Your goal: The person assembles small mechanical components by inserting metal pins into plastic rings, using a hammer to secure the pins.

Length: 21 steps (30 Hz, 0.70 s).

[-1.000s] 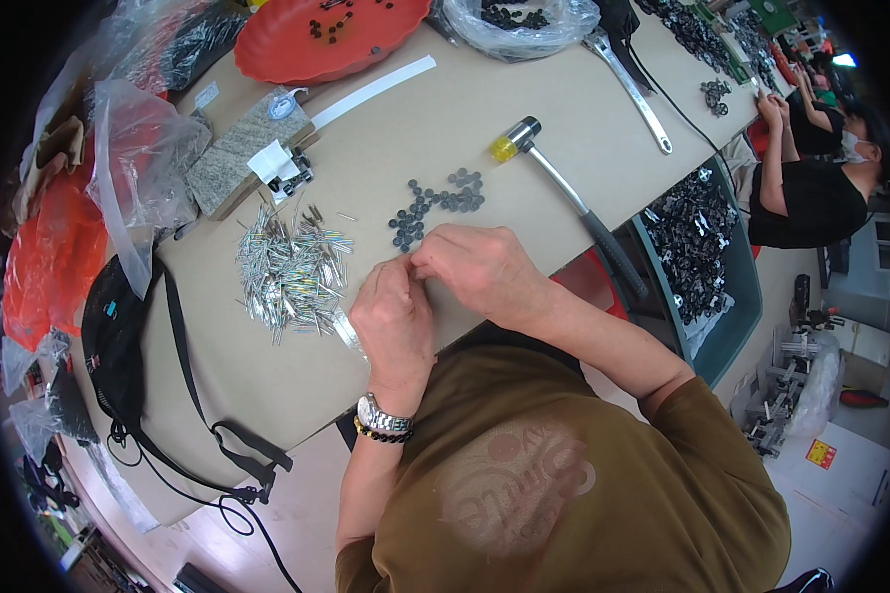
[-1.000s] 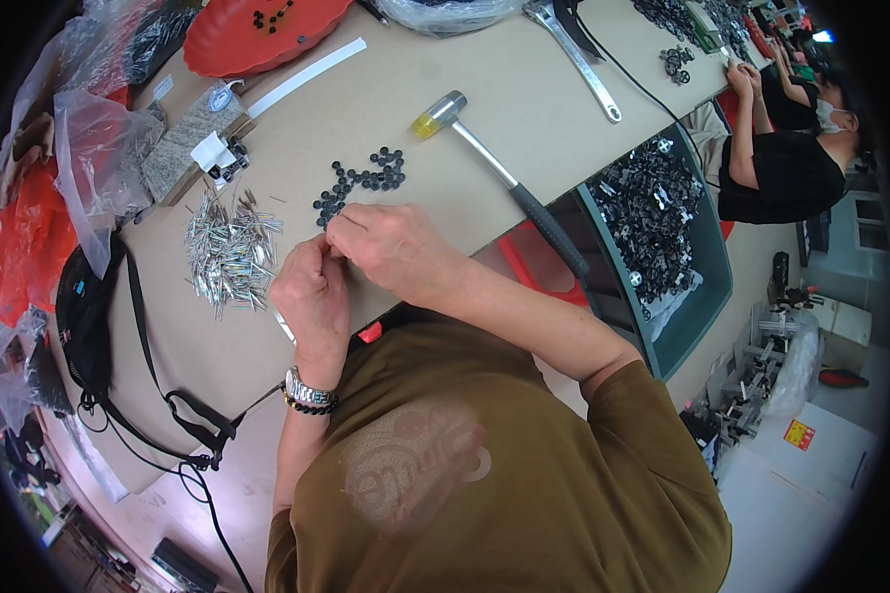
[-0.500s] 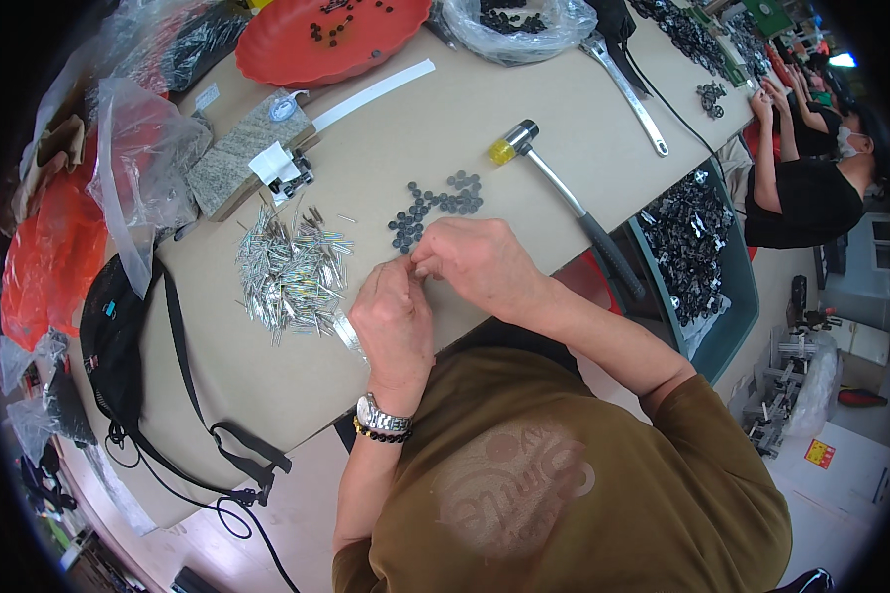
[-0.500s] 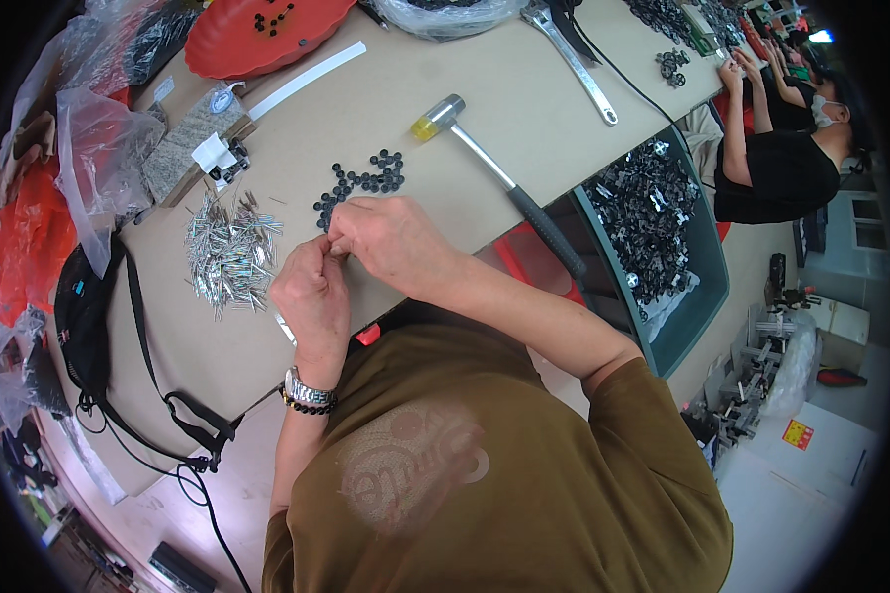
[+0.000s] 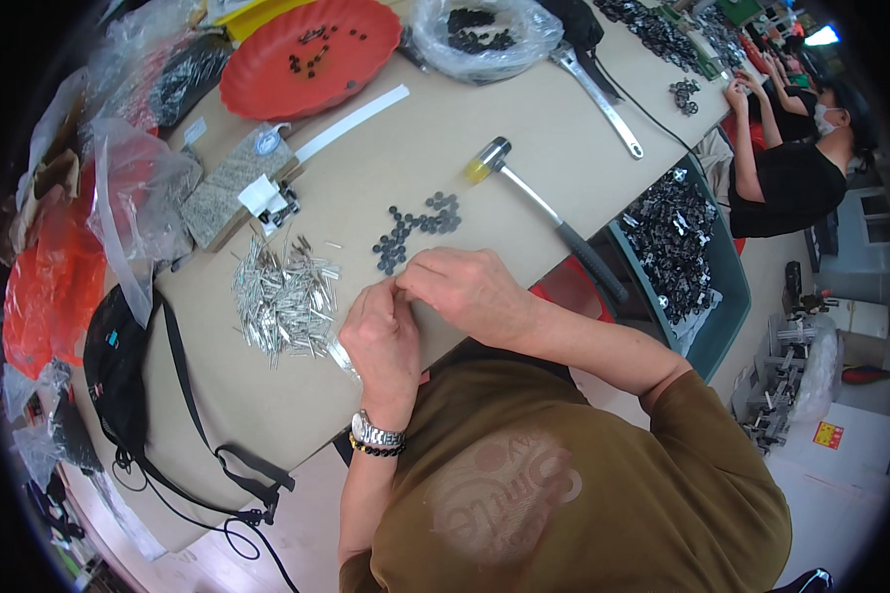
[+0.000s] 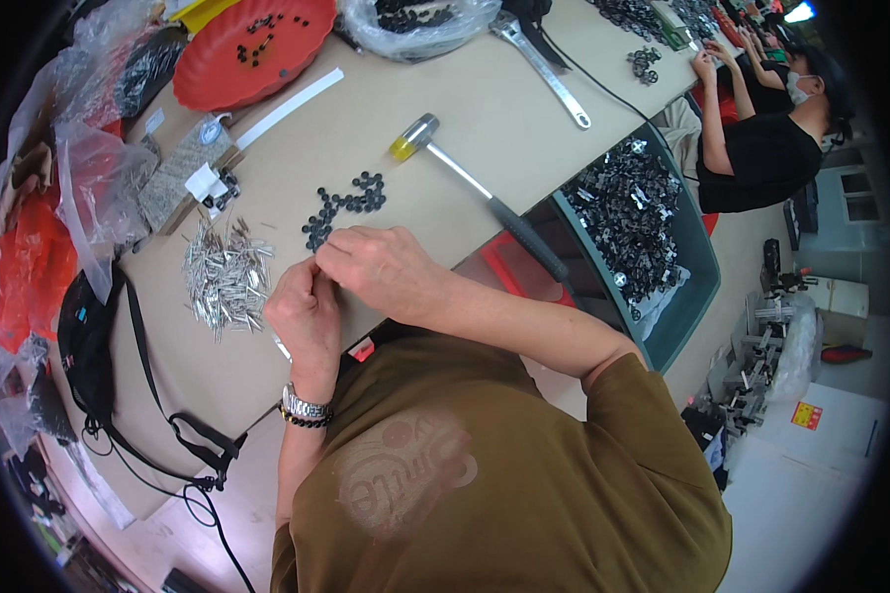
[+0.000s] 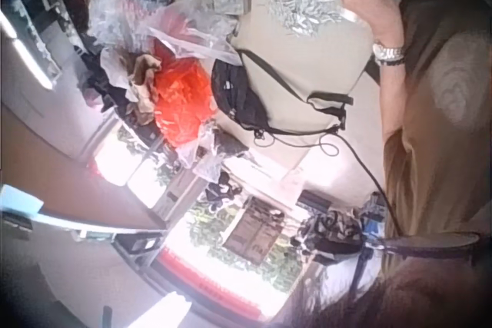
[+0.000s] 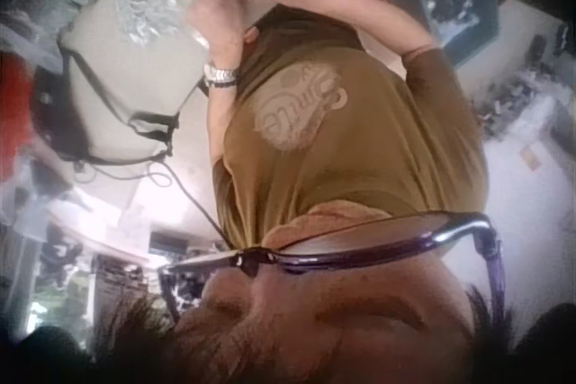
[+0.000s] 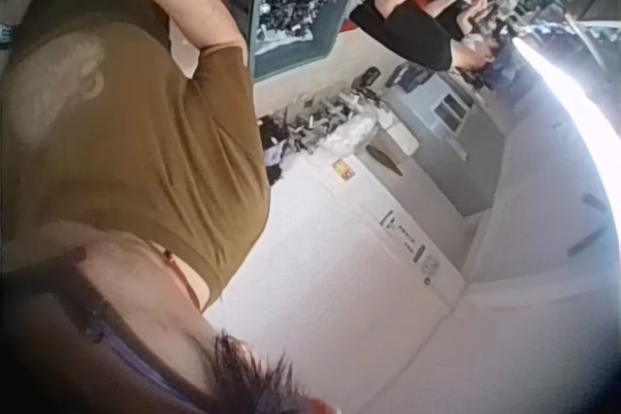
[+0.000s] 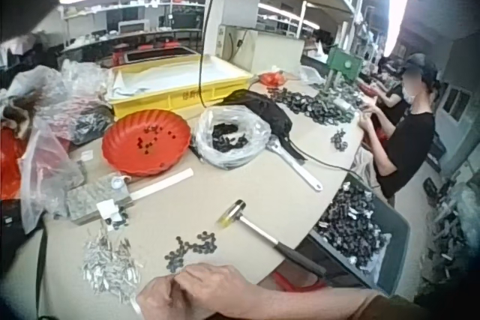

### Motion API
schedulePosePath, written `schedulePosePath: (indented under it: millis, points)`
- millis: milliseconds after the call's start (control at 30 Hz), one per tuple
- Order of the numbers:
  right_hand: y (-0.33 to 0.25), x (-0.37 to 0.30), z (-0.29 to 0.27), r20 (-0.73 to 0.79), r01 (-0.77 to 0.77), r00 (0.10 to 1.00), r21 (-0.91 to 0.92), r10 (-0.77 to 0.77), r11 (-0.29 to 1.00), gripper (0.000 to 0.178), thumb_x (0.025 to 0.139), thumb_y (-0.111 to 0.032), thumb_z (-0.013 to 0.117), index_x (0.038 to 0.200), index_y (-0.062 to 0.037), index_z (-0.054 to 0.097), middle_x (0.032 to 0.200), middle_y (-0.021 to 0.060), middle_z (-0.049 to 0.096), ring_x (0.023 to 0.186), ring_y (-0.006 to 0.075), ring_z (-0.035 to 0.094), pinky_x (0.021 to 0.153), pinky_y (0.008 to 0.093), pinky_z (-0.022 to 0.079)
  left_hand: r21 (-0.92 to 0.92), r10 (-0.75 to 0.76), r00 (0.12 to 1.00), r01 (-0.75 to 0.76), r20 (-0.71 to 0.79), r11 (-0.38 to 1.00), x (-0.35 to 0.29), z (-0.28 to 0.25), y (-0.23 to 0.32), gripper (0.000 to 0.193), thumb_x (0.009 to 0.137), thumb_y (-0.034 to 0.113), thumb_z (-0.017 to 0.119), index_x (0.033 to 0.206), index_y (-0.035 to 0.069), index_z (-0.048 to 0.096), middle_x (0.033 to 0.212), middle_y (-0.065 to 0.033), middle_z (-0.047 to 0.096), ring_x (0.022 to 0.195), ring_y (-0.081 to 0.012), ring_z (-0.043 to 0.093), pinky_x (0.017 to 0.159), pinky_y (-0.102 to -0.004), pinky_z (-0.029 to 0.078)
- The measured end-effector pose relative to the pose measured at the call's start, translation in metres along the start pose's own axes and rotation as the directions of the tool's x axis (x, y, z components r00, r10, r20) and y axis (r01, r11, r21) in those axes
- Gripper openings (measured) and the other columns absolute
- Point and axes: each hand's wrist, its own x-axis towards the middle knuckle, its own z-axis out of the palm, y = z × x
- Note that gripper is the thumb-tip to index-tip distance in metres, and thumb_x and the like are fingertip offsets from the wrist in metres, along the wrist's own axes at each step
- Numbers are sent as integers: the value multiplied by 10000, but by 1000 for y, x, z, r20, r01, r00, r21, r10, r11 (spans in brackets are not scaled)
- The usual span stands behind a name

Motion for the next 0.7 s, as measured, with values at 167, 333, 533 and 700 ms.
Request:
schedulePosePath:
  millis: [167, 333, 533, 700]
  points:
    - [18, -12, -48, -277, -427, 894, -289, 352, 857, 416, 842, -183, 763, 1215, -39, 646, 1032, 102, 642, 1033, 291, 632, 812, 418, 571, -47, -35, 999, 33, -31, 998, 3, -4, -2, 97, 813, -40, 746, 900, -15, 711, 832, -168, 721, 718, -337, 694, 647, -407, 544]
    - [58, -48, -70, -104, -526, 827, -492, 553, 694, 385, 835, -156, 759, 1187, -55, 640, 1062, 115, 628, 979, 325, 618, 820, 443, 553, -78, -113, 993, 111, -17, 991, 4, -4, 0, 101, 800, -15, 781, 873, -7, 712, 798, -153, 716, 650, -291, 663, 612, -372, 520]
    - [39, -44, -76, -127, -502, 861, -52, 493, 863, 260, 874, -32, 652, 1132, -57, 667, 955, 136, 624, 851, 358, 642, 724, 474, 541, -73, -118, 993, 116, -18, 991, 2, -3, 0, 99, 799, -12, 784, 861, -5, 708, 787, -151, 710, 646, -287, 661, 607, -371, 513]
    - [-1, -42, -69, -128, -131, 985, -93, 118, 987, 409, 854, 12, 666, 1251, -87, 676, 939, 100, 668, 739, 283, 666, 617, 390, 547, -87, -130, 991, 127, -21, 988, 3, -5, 1, 88, 799, -18, 776, 862, -12, 715, 777, -159, 705, 633, -300, 656, 591, -383, 503]
